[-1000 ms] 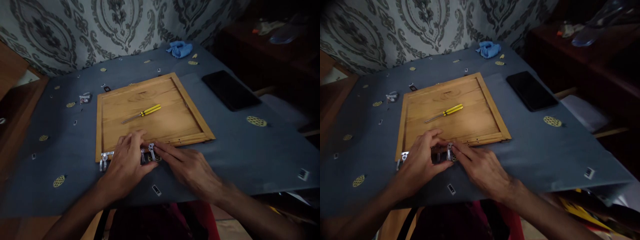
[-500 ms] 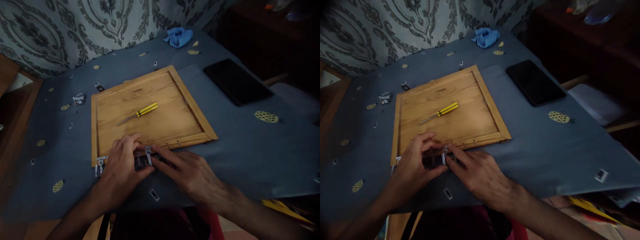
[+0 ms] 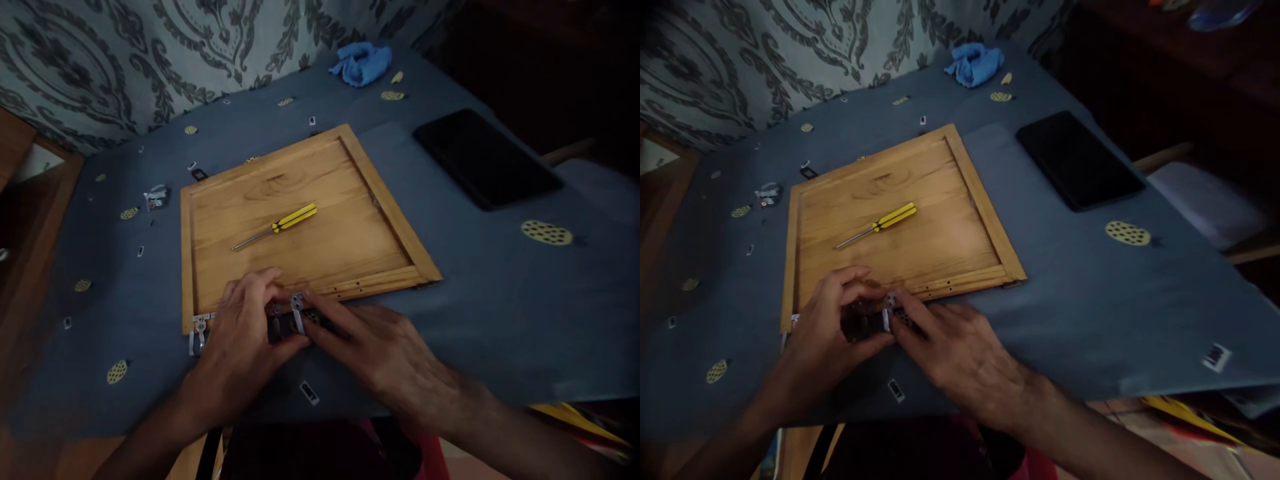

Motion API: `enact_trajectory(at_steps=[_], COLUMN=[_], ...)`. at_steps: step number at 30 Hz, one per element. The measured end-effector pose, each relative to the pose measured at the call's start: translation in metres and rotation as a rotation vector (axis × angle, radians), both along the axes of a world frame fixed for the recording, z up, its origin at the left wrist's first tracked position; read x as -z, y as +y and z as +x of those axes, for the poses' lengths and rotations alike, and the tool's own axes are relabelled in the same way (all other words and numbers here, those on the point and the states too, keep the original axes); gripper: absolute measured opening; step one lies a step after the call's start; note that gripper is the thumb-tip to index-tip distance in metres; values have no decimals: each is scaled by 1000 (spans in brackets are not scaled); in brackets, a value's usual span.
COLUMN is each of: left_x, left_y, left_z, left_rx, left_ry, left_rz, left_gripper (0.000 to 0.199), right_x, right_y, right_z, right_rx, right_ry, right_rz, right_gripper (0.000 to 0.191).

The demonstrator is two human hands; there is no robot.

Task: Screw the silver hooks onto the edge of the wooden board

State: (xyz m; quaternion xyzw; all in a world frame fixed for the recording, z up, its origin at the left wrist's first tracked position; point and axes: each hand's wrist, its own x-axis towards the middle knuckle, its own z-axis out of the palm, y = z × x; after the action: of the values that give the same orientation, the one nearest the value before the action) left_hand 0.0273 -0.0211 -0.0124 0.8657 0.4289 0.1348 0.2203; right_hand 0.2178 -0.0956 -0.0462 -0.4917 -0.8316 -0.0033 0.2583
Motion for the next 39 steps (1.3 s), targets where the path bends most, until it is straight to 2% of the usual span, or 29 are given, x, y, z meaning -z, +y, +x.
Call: enact_trajectory(at_steps=[24,32,39], left_x=[-3,-2,0], left_y=[-1,-2,-2], left_z=[2,2,1], left_rx=[-12,-9,-7], left_ry=[39,29,14], left_rz=[0,12,-8], left_gripper=[62,69,69], right_x=[2,1,3], right_y=[-2,-4,-1], right_z=[1,3,-1], right_rx=[-5,-19,-19], right_ry=[17,77,19], right_rz=[-13,21,-56], right_gripper=[39,38,41])
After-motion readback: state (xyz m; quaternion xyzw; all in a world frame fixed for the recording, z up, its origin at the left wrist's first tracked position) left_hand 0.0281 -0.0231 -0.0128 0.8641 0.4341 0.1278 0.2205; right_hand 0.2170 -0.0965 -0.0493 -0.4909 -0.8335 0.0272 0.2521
